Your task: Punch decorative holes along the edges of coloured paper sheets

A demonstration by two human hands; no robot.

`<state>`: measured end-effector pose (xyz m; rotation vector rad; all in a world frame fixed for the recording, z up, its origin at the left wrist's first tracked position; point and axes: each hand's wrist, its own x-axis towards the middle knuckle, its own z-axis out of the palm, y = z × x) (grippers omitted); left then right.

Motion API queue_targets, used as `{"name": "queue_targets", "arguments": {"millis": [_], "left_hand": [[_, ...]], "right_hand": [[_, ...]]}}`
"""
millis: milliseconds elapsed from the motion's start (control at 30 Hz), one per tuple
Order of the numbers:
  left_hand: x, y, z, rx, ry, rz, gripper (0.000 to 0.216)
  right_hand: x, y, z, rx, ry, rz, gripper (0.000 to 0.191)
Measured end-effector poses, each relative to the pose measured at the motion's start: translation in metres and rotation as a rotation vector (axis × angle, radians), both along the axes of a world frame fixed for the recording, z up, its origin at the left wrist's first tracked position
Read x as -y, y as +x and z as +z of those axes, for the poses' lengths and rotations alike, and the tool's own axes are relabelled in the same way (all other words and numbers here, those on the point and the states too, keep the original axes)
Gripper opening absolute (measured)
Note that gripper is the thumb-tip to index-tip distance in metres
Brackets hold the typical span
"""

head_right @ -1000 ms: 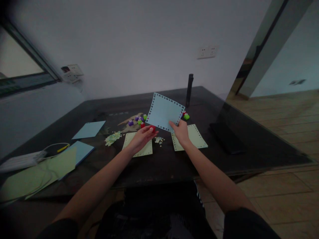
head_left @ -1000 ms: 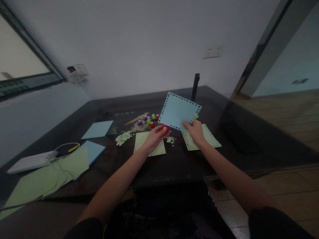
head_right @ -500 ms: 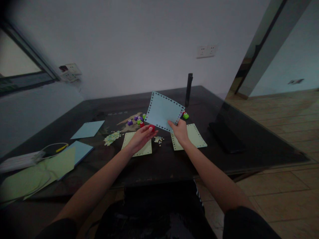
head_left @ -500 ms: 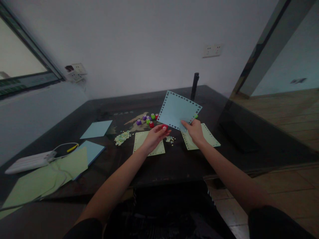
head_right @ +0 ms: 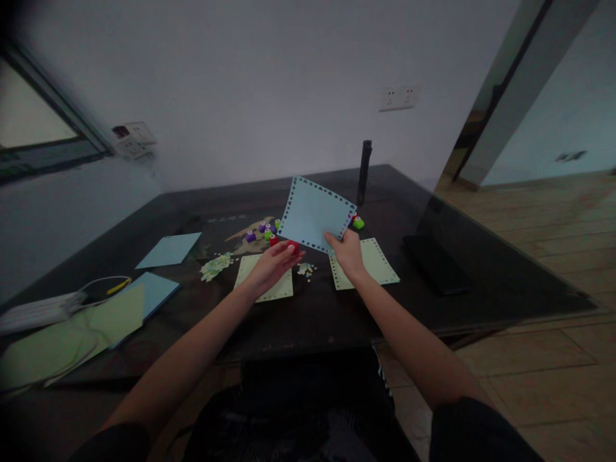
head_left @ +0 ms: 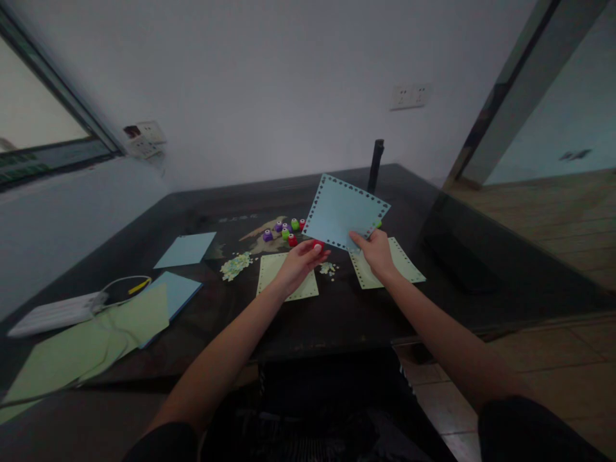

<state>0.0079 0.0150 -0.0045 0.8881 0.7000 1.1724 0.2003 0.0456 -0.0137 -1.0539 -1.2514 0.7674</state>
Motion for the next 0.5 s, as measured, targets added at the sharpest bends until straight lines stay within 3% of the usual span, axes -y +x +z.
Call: {"name": "queue_targets", "arguments": {"millis": [500], "left_hand": [[0.0006, 0.0004, 0.0009, 0.001, 0.019, -0.015, 0.023]], "right_hand": [[0.0012, 0.0004, 0.0021, 0.012, 0.002, -0.012, 0.030]]}}
